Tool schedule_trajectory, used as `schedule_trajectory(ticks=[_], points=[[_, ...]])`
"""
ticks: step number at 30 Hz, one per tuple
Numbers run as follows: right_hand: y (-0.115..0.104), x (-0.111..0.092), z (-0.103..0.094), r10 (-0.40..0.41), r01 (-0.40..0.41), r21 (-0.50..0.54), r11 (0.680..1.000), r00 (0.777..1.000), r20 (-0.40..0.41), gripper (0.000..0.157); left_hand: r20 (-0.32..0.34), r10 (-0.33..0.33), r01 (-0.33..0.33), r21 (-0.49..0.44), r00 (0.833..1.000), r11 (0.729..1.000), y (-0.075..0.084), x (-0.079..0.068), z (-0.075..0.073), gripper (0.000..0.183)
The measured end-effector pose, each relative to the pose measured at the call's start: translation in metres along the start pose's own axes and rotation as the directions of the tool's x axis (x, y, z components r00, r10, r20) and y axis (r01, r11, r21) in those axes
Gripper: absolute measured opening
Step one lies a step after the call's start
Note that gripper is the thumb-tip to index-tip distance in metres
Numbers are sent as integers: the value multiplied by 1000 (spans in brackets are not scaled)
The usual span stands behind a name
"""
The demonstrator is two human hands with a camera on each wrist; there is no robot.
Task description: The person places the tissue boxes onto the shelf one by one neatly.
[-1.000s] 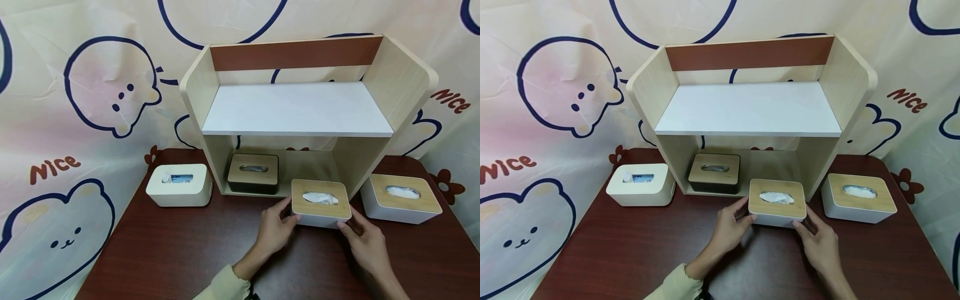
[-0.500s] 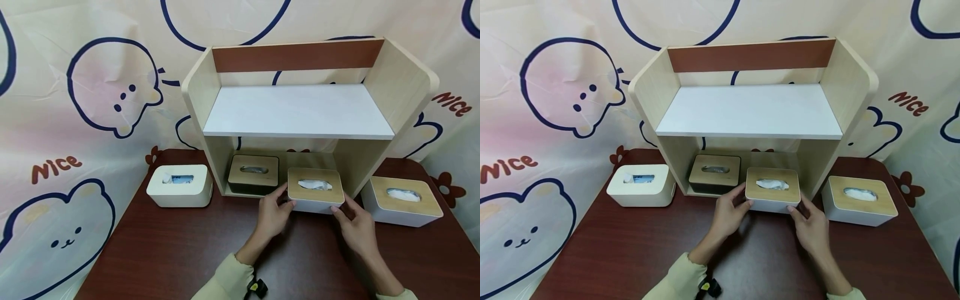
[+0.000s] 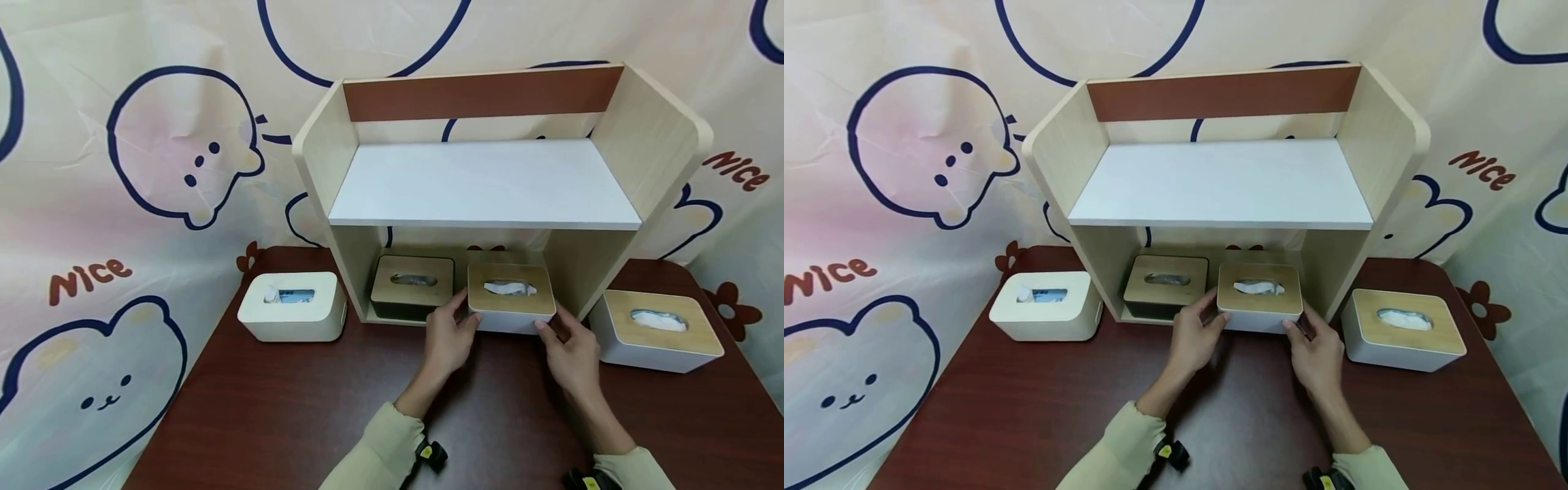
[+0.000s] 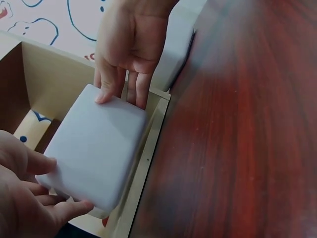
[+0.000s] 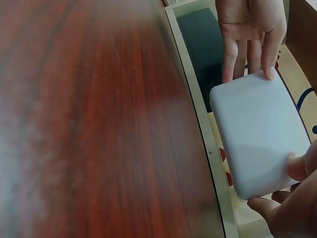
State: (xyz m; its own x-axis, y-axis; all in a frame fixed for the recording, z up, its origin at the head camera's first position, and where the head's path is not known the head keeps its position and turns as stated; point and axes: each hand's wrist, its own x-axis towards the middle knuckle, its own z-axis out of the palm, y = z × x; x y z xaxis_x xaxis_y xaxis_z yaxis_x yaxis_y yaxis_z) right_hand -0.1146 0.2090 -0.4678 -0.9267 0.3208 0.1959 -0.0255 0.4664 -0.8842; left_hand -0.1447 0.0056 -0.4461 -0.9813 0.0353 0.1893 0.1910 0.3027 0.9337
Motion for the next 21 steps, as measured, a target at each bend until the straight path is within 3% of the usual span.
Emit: schedule_trajectory(ticks=[6, 14, 21], points=[[8, 8, 8, -20, 22, 89, 996, 1000, -23, 50, -19, 8, -7, 24, 1000, 1000, -1, 8, 6, 48], [7, 15, 13, -6, 11, 83, 996, 998, -61, 48, 7, 1, -1, -13, 1000, 1000, -1, 11, 11, 49], [4, 19, 11, 25, -21, 127, 992, 999, -32, 51, 23, 10, -10, -3, 1000, 1000, -5, 13, 15, 52]])
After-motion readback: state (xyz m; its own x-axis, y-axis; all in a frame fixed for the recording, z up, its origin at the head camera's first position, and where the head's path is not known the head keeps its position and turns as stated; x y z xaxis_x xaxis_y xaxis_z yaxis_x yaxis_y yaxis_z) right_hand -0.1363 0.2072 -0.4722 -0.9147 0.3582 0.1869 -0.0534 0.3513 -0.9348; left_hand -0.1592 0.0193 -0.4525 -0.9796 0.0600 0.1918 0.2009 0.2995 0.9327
